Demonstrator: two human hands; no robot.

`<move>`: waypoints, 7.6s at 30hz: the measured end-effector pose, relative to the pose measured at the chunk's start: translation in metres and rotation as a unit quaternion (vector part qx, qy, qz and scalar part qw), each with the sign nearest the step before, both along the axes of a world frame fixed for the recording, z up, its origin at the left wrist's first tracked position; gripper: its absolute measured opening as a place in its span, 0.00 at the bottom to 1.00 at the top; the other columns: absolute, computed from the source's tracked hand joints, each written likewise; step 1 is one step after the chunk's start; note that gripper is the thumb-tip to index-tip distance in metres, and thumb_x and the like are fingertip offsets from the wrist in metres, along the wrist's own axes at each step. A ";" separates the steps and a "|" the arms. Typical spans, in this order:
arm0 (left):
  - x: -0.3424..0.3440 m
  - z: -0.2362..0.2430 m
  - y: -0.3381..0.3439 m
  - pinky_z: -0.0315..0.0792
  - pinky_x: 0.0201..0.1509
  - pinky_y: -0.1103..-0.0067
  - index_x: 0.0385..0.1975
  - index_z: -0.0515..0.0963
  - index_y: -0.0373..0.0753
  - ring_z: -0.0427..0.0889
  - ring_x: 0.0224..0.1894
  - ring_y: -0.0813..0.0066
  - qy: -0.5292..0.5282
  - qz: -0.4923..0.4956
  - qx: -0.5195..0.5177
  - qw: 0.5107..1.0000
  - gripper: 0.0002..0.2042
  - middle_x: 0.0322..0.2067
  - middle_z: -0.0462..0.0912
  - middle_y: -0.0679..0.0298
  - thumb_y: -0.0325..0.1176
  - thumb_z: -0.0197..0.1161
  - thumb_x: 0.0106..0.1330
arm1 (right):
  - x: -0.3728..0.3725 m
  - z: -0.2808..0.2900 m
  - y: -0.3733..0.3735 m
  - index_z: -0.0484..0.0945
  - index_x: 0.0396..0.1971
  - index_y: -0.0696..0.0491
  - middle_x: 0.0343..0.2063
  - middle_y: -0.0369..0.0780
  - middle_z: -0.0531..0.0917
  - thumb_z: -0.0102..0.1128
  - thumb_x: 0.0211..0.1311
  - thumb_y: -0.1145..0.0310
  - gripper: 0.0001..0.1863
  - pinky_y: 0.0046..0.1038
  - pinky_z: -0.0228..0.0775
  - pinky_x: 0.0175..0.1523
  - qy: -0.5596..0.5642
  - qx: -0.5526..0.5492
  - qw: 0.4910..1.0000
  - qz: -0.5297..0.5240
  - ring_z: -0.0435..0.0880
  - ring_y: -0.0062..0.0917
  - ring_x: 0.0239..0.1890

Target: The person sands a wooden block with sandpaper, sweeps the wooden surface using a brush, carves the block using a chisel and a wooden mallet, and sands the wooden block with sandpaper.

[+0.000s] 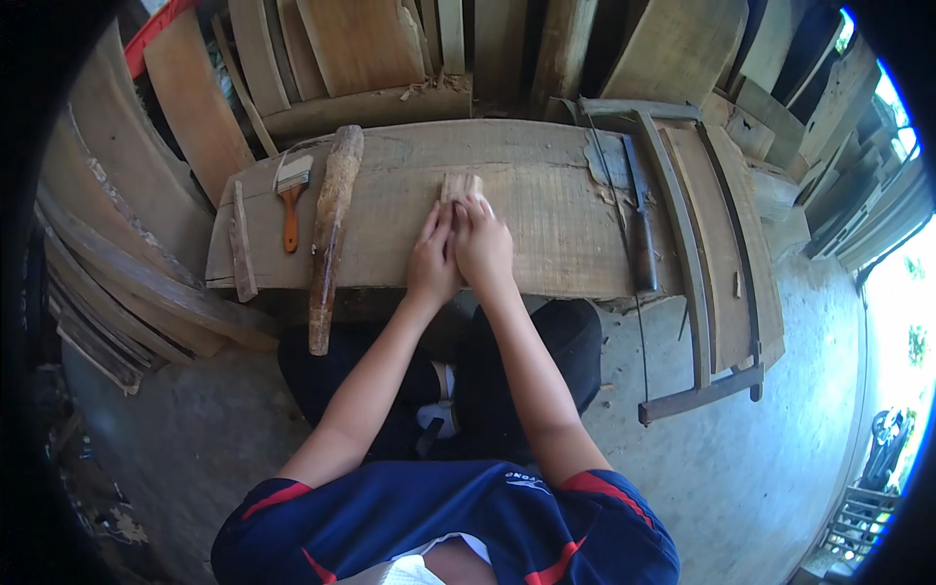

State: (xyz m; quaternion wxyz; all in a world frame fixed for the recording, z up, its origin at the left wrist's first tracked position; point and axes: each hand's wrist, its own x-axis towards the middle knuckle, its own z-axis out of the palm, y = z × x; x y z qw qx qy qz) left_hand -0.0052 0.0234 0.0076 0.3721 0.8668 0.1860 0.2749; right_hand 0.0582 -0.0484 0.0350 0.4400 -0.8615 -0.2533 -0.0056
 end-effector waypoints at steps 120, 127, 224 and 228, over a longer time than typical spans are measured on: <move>0.005 0.001 0.001 0.65 0.57 0.67 0.57 0.66 0.41 0.68 0.55 0.48 -0.016 -0.001 0.009 1.000 0.21 0.56 0.65 0.46 0.37 0.46 0.64 | 0.007 -0.010 0.001 0.76 0.43 0.52 0.43 0.49 0.77 0.44 0.63 0.59 0.17 0.42 0.72 0.43 -0.035 -0.009 0.999 -0.018 0.79 0.46 0.36; 0.006 0.005 -0.002 0.65 0.56 0.67 0.58 0.65 0.41 0.69 0.55 0.49 -0.030 -0.005 0.007 1.000 0.21 0.56 0.66 0.46 0.37 0.45 0.64 | 0.011 0.010 0.000 0.78 0.41 0.52 0.44 0.48 0.77 0.45 0.62 0.59 0.16 0.41 0.71 0.46 0.030 -0.026 0.999 -0.002 0.78 0.46 0.39; 0.004 0.001 0.003 0.66 0.55 0.68 0.58 0.65 0.40 0.69 0.55 0.50 -0.018 0.006 0.012 1.000 0.22 0.56 0.65 0.47 0.34 0.47 0.63 | 0.007 -0.010 0.006 0.77 0.42 0.54 0.37 0.52 0.78 0.46 0.62 0.57 0.18 0.43 0.71 0.40 -0.014 0.015 0.999 -0.034 0.79 0.47 0.34; 0.002 -0.001 0.003 0.65 0.56 0.69 0.58 0.65 0.41 0.68 0.56 0.52 -0.010 -0.005 0.003 1.000 0.21 0.57 0.65 0.48 0.35 0.45 0.64 | -0.005 -0.005 -0.011 0.78 0.42 0.54 0.34 0.52 0.79 0.46 0.62 0.56 0.19 0.42 0.71 0.41 0.026 0.028 0.999 -0.031 0.79 0.48 0.34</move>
